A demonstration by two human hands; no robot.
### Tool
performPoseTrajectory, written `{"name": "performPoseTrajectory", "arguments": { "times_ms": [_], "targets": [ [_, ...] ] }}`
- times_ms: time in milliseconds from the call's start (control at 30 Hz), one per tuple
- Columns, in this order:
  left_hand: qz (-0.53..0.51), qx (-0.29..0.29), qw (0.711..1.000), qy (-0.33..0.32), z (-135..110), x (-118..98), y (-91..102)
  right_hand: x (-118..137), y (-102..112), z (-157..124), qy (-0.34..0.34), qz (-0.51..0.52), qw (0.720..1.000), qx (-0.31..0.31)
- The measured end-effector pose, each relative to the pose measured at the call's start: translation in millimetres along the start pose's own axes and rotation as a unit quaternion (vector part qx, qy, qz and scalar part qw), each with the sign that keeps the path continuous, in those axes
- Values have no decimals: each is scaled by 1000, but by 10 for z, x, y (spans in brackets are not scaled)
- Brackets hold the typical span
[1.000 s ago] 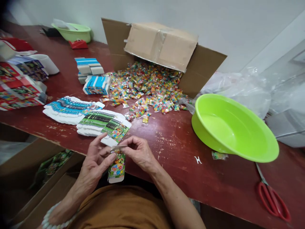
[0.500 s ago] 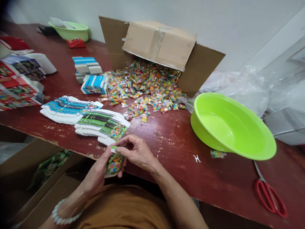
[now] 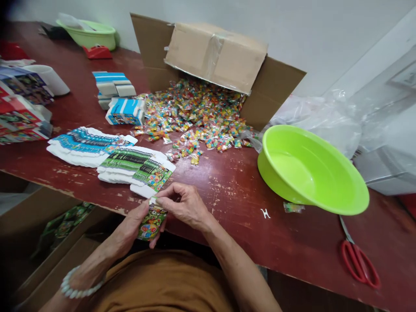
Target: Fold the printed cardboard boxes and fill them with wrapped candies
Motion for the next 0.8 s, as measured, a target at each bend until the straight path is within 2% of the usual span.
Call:
{"name": "performPoseTrajectory", "arguments": {
  "times_ms": [167,300,367,500,600,700,800],
  "targets": [
    [-2,-26,1000,8,-24,-11,-41,28,-24,-66,49,-36,998,16],
    [-3,-29,999,21,-12,38,-65,46,-23,-113,127,-158,979,-20],
    [-6,-22,999,30,4,65,-66,40,-9,-105,131,-192,972,-21],
    [-10,10,999,50,17,94,-57,39,47,-66,51,-92,994,16],
    [-2,-14,999,52,11,94,-50,83,84,-71,18,-21,997,72],
    [-10,-42,998,38,11,77,-58,98,76,-101,43,-8,994,96],
    [-39,-55,997,39,27,69,-85,18,-13,-147,100,-41,993,48]
  ]
}}
Point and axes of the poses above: each hand's wrist, its own z-axis towards the middle knuckle, its own y-axis out of the back of the hand, x = y × z, the point moved 1 cm from there along z, towards the middle knuckle, and after that the axes turned 4 degrees about -y, right-handed, at the moved point
